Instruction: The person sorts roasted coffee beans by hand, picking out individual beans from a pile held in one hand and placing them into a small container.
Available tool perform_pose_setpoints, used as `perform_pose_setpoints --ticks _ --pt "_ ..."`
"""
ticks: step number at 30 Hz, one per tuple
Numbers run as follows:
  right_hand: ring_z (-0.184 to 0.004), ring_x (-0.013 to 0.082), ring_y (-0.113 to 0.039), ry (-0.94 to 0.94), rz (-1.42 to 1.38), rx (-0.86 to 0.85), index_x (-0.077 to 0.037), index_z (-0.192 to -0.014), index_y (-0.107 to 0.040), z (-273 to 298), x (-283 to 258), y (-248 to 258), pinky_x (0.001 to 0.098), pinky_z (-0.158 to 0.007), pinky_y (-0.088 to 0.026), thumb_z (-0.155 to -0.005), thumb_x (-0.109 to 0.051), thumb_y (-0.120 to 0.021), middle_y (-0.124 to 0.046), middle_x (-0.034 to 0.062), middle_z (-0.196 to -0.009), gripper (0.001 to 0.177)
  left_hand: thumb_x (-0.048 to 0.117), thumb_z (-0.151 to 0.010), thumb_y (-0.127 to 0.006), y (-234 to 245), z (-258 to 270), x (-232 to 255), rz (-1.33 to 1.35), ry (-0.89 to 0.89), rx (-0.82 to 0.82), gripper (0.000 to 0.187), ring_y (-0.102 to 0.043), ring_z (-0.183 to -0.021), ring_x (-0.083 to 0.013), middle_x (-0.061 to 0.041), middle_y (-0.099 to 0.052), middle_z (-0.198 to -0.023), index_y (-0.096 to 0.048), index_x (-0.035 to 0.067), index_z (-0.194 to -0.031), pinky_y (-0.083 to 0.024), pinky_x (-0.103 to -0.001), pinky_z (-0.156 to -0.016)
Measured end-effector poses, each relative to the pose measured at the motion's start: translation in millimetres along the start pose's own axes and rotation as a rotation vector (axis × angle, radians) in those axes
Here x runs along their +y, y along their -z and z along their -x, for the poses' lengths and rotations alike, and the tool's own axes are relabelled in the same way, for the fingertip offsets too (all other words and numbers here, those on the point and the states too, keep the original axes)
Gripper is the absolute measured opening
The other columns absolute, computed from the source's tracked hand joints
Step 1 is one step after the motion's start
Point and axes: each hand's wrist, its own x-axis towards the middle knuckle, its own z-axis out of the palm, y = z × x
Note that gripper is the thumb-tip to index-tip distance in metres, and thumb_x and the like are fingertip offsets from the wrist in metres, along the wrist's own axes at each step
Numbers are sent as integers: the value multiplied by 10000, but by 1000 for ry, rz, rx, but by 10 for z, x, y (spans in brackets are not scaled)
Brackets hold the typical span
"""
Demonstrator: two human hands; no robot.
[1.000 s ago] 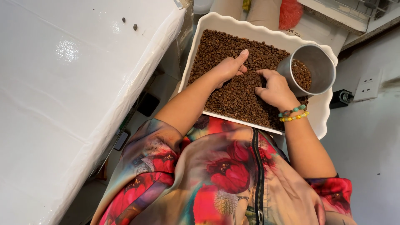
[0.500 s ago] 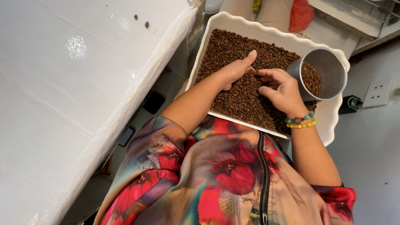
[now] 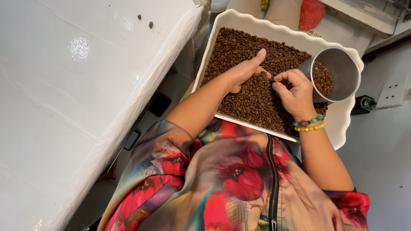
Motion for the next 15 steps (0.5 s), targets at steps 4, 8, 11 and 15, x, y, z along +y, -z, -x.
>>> perform_pose_setpoints --ticks 4,8,11,15 --pt "-895 304 -684 109 1 -21 -63 -975 -780 -24 -145 -61 373 -791 -528 -885 21 -826 -665 104 -928 130 869 -785 -242 27 22 18 -12 4 -23 1161 104 -1518 -459 -260 -139 -1656 -476 -41 -1468 138 -776 -1057" --pt "-895 322 -676 95 -20 -102 -68 -1005 -783 -1 -189 -88 380 -792 -521 -875 36 -799 -634 115 -920 167 881 -743 -244 -73 156 95 26 -4 -4 1203 81 -1524 -458 -263 -155 -1653 -457 -55 -1467 139 -720 -1116" --pt "-893 318 -670 103 -27 -110 -68 -1021 -785 -11 -208 -78 380 -799 -518 -867 45 -799 -614 114 -919 191 879 -745 -248 -34 126 84 20 -7 -2 1200 77 -1523 -457 -259 -163 -1652 -459 -57 -1465 142 -705 -1127" --pt "-886 308 -668 104 -23 -85 -66 -1008 -781 -3 -61 -40 382 -790 -521 -840 47 -814 -606 118 -921 205 738 -726 -288 74 -334 -127 108 71 63 963 -670 -1132 -322 -195 -693 -1284 -710 -28 -1130 -573 -482 -919"
